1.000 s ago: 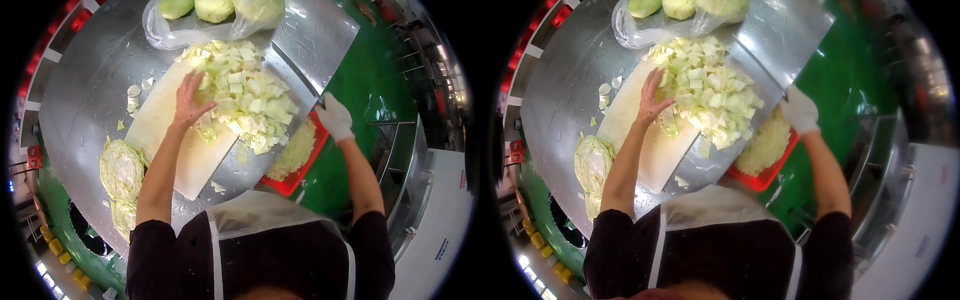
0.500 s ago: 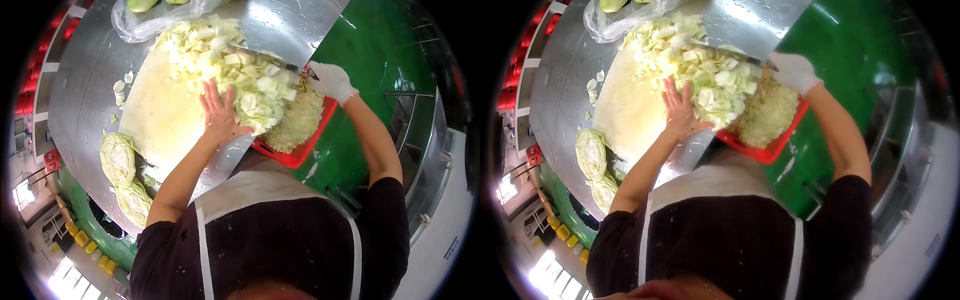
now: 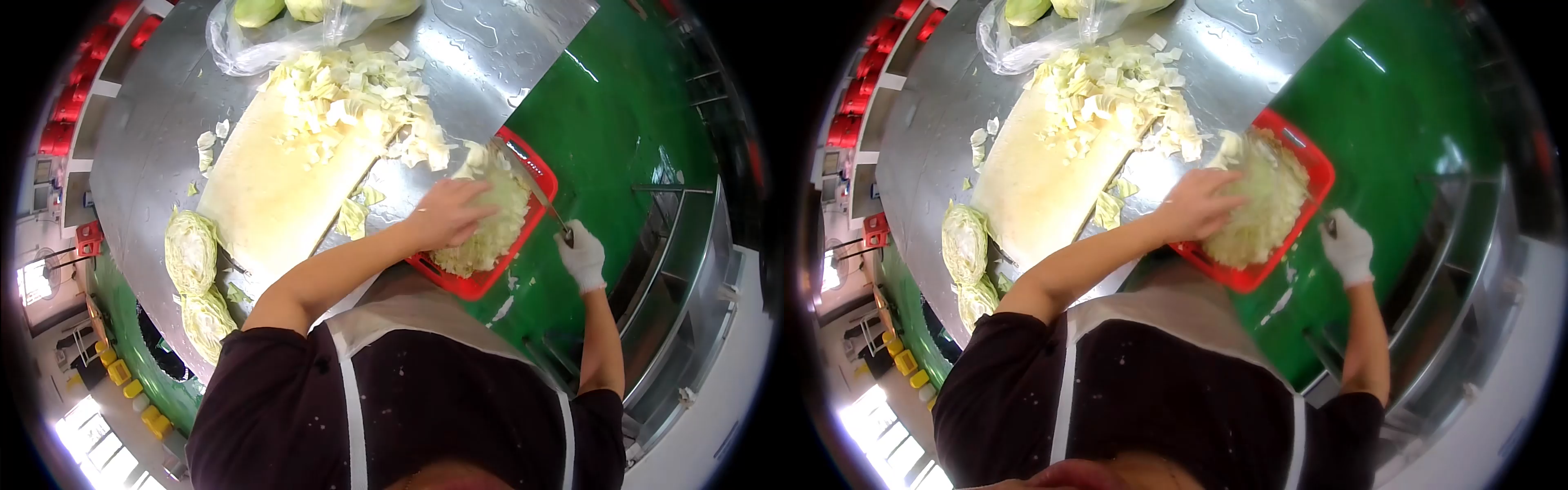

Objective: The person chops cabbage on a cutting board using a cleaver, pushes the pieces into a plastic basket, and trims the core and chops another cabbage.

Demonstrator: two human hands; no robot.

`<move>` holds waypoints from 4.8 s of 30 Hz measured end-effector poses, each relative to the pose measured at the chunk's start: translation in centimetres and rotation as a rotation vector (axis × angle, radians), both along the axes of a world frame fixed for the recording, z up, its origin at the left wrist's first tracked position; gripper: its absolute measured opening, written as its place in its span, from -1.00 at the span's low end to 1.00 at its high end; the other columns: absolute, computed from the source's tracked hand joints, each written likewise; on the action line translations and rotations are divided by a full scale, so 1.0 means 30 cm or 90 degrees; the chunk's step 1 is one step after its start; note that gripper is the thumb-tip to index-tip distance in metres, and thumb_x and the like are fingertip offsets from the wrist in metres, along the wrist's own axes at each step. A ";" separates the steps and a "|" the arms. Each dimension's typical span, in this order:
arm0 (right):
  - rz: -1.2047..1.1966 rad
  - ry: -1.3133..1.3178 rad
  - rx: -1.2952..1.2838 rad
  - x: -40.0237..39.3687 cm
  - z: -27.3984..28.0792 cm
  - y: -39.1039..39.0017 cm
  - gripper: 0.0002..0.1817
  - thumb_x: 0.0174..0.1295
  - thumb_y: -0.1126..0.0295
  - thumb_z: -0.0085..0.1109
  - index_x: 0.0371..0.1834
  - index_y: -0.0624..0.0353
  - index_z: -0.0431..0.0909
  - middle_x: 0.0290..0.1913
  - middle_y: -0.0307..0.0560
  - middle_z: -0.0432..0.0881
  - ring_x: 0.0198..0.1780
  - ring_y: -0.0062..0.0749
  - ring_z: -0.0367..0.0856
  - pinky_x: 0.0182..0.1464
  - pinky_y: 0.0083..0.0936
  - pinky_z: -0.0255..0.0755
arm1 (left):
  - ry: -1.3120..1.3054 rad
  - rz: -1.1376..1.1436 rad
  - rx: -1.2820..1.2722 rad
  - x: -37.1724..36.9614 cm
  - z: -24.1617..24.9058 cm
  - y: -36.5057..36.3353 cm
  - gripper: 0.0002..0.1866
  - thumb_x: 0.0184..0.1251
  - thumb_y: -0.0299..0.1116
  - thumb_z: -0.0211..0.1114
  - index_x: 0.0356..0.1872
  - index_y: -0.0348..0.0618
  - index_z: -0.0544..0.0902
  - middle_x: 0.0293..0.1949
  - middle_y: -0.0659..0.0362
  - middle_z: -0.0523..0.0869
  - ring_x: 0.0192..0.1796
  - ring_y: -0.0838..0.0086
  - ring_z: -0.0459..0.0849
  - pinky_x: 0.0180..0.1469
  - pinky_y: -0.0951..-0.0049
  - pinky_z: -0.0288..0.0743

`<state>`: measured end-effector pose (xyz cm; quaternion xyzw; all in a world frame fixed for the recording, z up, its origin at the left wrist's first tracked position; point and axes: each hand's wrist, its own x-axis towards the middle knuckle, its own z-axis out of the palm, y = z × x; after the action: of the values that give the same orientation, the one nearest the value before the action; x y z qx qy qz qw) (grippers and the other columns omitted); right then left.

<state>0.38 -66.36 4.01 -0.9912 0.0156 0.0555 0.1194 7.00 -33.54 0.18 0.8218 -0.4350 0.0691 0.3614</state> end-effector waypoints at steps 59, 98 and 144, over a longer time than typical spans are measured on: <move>-0.520 0.090 0.439 -0.390 -0.363 0.177 -0.70 0.12 0.25 0.37 -0.20 0.18 0.55 -0.39 -0.08 0.65 -0.44 -0.39 0.62 -0.32 -0.41 0.50 | 0.072 0.569 0.182 0.740 -0.118 -0.083 -0.41 0.32 0.22 0.13 0.19 0.04 0.59 0.19 -0.10 0.48 0.27 -0.01 0.35 0.31 -0.05 0.19; -0.589 0.001 0.637 -0.525 -0.282 0.238 -0.78 0.13 0.50 0.33 -0.24 0.21 0.46 -0.49 -0.23 0.49 -0.57 -0.57 0.46 -0.57 -0.55 0.40 | 0.033 0.062 0.421 0.087 -0.091 -0.164 -0.08 0.26 0.38 0.07 0.56 0.14 0.11 0.60 0.05 -0.02 0.61 0.04 -0.10 0.48 -0.36 -0.24; -0.542 -0.093 0.640 -0.420 0.017 0.330 -0.80 0.22 0.54 0.25 -0.27 0.20 0.37 -0.54 -0.18 0.44 -0.63 -0.53 0.41 -0.53 -0.47 0.54 | 0.130 0.095 0.157 0.115 0.057 0.070 -0.40 0.30 0.16 0.19 0.35 0.30 0.46 0.46 0.02 0.25 0.48 0.10 0.23 0.42 -0.24 0.03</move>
<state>-12.24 -56.45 4.51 -0.7231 0.3699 -0.0629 0.5799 10.44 -31.44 1.90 0.8927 -0.3392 -0.0424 0.2938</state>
